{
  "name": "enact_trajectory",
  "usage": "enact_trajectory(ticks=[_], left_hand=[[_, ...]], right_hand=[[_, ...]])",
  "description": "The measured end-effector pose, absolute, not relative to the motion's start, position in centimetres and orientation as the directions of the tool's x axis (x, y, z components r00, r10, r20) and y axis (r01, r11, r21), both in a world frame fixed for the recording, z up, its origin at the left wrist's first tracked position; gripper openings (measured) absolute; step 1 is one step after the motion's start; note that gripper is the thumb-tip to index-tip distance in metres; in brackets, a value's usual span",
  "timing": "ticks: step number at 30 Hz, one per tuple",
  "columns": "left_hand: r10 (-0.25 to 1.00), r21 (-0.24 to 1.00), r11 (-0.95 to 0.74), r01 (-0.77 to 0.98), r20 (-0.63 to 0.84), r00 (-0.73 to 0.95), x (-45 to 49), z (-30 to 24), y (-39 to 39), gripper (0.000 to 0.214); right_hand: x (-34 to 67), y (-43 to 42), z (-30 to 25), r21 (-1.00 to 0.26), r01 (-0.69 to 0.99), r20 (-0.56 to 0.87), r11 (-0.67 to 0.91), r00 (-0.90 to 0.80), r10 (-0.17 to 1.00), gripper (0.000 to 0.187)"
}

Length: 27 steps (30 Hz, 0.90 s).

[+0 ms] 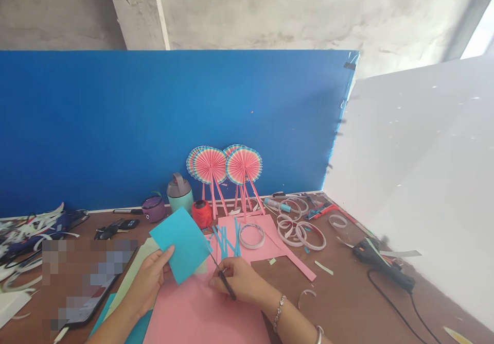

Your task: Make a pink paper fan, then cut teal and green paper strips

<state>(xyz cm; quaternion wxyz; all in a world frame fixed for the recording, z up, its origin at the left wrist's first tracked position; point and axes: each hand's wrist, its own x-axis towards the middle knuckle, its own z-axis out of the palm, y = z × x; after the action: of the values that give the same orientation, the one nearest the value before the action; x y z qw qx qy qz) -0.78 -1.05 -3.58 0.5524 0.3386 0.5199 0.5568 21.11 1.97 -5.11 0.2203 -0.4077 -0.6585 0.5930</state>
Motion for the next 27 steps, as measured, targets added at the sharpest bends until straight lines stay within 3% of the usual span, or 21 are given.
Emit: enact_trajectory(ticks=[27], left_hand=[[0.96,0.948,0.16,-0.274,-0.214,-0.179,-0.45,-2.81,-1.27,0.036]], right_hand=[[20.97,1.98,-5.12,-0.95,0.31,-0.195,-0.024,-0.535,0.822,0.007]])
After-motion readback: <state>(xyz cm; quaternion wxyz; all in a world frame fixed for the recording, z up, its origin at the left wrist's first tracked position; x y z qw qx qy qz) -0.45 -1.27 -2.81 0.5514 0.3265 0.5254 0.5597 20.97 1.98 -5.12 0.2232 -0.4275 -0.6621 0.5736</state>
